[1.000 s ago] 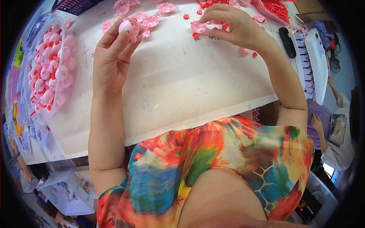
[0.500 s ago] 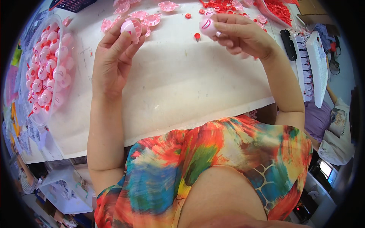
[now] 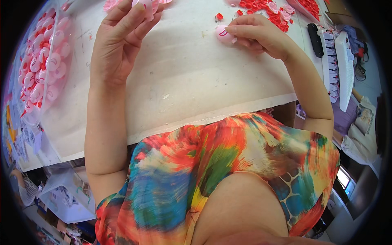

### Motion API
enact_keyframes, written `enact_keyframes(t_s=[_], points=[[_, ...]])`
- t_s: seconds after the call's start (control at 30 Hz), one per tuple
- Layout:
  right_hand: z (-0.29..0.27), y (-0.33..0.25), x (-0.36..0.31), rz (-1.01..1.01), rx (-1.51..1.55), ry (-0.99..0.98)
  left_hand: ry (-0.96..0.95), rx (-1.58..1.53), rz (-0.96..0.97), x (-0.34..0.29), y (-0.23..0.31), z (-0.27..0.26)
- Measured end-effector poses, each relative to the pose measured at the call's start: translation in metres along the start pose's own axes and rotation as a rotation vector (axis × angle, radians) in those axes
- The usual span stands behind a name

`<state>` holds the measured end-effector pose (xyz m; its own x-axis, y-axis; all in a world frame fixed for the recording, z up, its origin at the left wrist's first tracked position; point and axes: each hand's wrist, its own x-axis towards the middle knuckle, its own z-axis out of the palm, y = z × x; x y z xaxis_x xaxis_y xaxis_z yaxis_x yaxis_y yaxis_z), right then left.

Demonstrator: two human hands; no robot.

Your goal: The person assembles small pink plastic spherical toy components by hand, inserting red plastic pieces into them.

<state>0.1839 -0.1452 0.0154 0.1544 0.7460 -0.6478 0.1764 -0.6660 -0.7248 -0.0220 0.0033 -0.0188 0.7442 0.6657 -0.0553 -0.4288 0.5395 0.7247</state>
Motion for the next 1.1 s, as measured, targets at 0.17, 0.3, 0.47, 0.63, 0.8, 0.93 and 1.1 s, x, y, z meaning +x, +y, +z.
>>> enact_keyframes(t_s=[0.17, 0.3, 0.47, 0.63, 0.8, 0.93, 1.1], points=[[0.005, -0.001, -0.013, -0.264, -0.429, 0.378, -0.028, 0.096, -0.01, 0.002, 0.001, -0.02], [0.024, -0.009, -0.02, -0.384, -0.739, 0.542, -0.051, 0.073, -0.019, -0.001, -0.001, -0.02], [0.027, 0.003, -0.013, -0.582, -0.803, 0.512, -0.089, 0.065, -0.042, -0.002, -0.001, -0.014], [0.022, 0.007, -0.009, -0.659, -0.833, 0.546, -0.061, 0.154, -0.039, -0.006, 0.003, -0.012], [0.018, 0.009, -0.01, -0.668, -0.883, 0.511, -0.064, 0.116, -0.032, -0.01, -0.002, 0.007], [0.017, 0.002, -0.013, -0.64, -0.795, 0.449, -0.131, 0.211, -0.016, -0.016, -0.001, 0.009], [0.022, -0.017, -0.017, -0.763, -0.076, 0.288, -0.123, 0.222, 0.015, -0.014, -0.016, 0.017]])
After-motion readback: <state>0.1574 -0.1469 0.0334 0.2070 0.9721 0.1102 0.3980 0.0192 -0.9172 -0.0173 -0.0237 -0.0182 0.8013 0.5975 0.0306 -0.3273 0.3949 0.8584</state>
